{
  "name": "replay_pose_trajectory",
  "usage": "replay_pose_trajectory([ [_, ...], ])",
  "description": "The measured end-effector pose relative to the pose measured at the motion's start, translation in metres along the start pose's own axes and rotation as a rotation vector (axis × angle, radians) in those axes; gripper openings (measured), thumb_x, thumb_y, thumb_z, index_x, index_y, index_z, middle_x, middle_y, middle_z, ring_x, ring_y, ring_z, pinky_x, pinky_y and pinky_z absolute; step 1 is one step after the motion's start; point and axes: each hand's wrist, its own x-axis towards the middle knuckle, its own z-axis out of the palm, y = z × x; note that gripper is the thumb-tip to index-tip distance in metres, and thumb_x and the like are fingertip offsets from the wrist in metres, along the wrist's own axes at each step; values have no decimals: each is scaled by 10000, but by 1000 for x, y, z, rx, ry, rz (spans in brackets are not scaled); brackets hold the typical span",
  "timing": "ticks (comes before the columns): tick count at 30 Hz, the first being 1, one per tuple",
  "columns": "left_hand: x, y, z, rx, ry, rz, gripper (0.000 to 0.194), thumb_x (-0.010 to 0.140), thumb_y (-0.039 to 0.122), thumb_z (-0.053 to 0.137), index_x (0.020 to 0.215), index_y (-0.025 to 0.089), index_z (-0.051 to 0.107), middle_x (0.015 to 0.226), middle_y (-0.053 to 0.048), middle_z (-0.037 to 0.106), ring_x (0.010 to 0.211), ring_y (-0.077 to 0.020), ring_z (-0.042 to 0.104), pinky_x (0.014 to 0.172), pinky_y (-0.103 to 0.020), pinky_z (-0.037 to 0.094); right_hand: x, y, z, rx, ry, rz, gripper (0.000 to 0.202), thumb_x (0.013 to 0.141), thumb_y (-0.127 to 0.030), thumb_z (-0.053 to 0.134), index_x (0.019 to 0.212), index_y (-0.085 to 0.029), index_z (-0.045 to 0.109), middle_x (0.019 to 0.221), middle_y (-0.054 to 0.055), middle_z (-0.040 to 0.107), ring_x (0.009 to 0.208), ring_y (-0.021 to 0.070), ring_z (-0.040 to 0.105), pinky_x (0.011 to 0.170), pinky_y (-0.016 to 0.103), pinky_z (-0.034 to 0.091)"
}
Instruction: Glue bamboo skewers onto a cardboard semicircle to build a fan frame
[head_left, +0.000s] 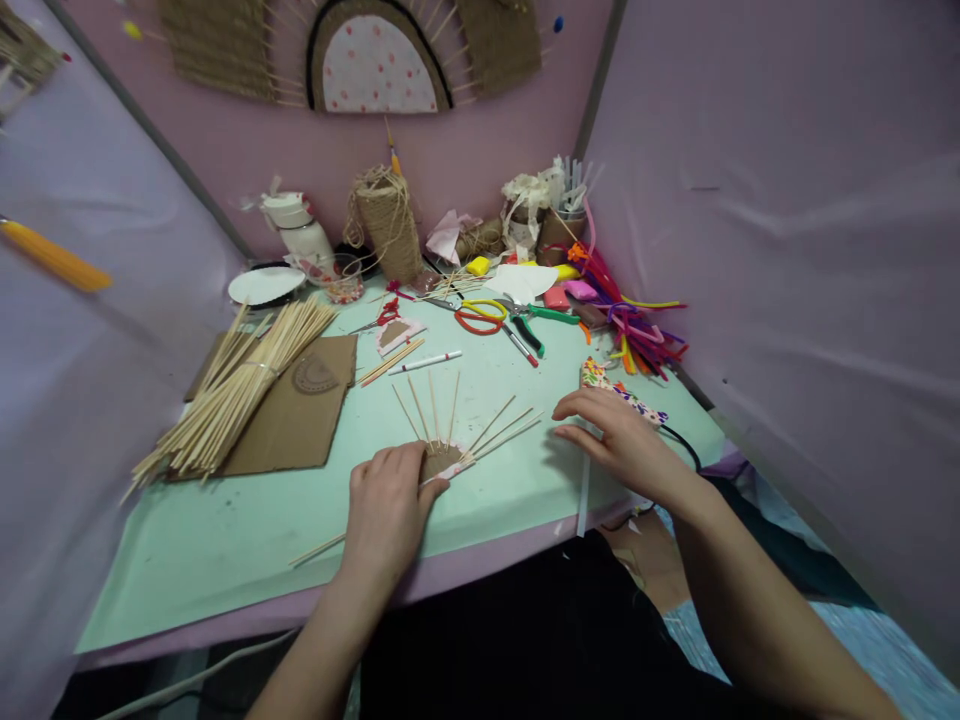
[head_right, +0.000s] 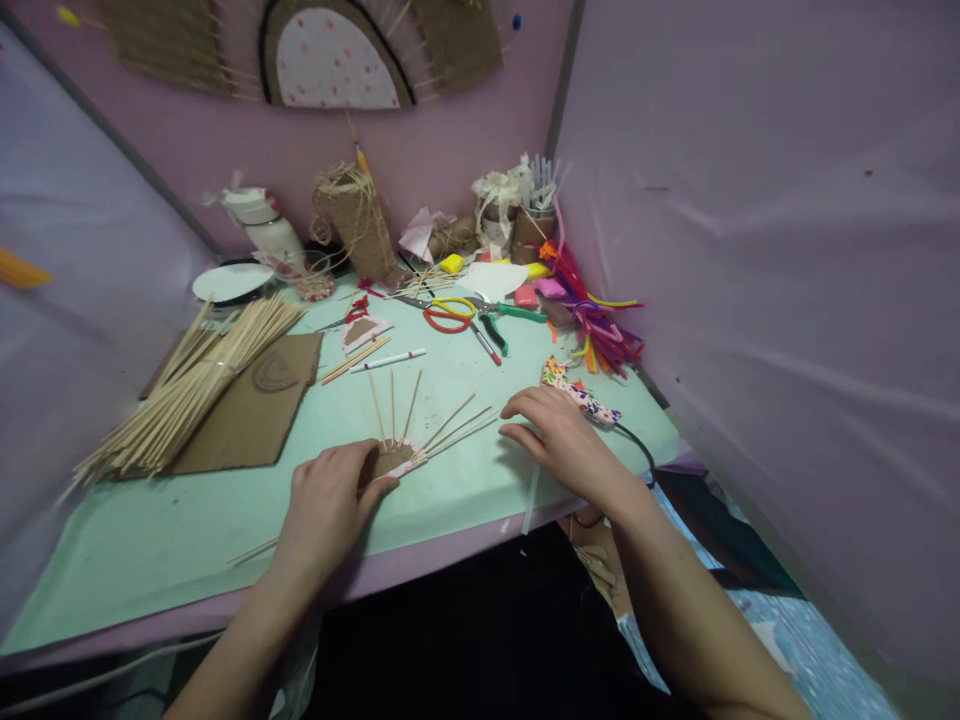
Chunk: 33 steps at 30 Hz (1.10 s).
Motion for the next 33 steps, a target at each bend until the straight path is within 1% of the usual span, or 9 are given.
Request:
replay_pose_trajectory([
  [3, 0, 0, 0, 7, -10, -15, 300, 877, 332, 616, 1139, 196, 565, 1086, -89, 684, 1050, -280, 598, 879, -427, 384, -2, 0, 3, -1, -7, 0, 128, 943, -301, 526, 952, -214, 619, 953, 76, 672, 923, 228, 609, 846, 397, 465],
  [6, 0, -1, 1, 2, 11, -11, 399, 877, 335, 610, 1232, 173, 530, 1121, -110, 677, 1063, -287, 600, 882, -430, 398, -5, 2, 3, -2, 18, 7, 131, 947, -310, 526, 964, -212, 611, 959, 73, 676, 934, 226, 614, 854, 395, 461],
  [8, -1, -2, 2, 4, 17, -10, 427, 883, 338, 598, 1263, 164, 512, 1135, -120, 673, 1062, -291, 600, 880, -432, 404, -7, 5, 1, -8, 35, 17, 134, 949, -315, 524, 956, -212, 610, 957, 71, 679, 930, 227, 621, 853, 396, 460],
  [12, -3, -4, 3, -7, 7, -9, 442, 881, 338, 599, 1277, 178, 486, 1155, -120, 666, 1070, -288, 594, 886, -430, 401, -12, 11, -3, -26, 38, 58, 152, 950, -331, 516, 949, -212, 611, 950, 75, 678, 928, 241, 624, 846, 411, 461],
  [17, -2, -4, -6, -28, 22, -2, 464, 867, 373, 619, 1268, 188, 477, 1182, -115, 650, 1093, -285, 581, 889, -425, 401, -16, 12, -5, -41, 70, 84, 148, 950, -340, 521, 969, -217, 602, 979, 78, 679, 947, 243, 627, 850, 414, 464],
  [20, -1, -2, -11, -25, 4, -7, 397, 872, 378, 614, 1210, 199, 508, 1156, -103, 656, 1075, -285, 583, 881, -428, 398, -17, 8, -3, -46, 79, 58, 133, 949, -325, 530, 960, -213, 600, 964, 78, 675, 946, 241, 621, 856, 414, 460],
  [24, -1, 2, -13, -46, -13, 13, 306, 866, 313, 617, 1146, 218, 537, 1189, -86, 651, 1096, -277, 570, 885, -431, 393, -15, 1, 3, -43, 63, 8, 117, 952, -298, 531, 948, -212, 611, 966, 74, 674, 928, 226, 615, 867, 410, 447],
  [28, -5, 3, -9, -60, 23, 29, 324, 858, 289, 619, 1165, 224, 539, 1212, -92, 648, 1098, -282, 571, 891, -438, 402, -14, -10, 13, -27, -7, -31, 130, 954, -271, 525, 944, -212, 641, 982, 77, 676, 930, 221, 601, 863, 408, 445],
  [33, -13, 3, -2, -48, 82, 91, 306, 875, 294, 610, 1171, 229, 562, 1275, -96, 621, 1155, -275, 556, 925, -436, 402, -12, -27, 30, -42, 2, -74, 149, 941, -242, 544, 1025, -218, 665, 1086, 90, 679, 1010, 233, 592, 912, 439, 454],
])
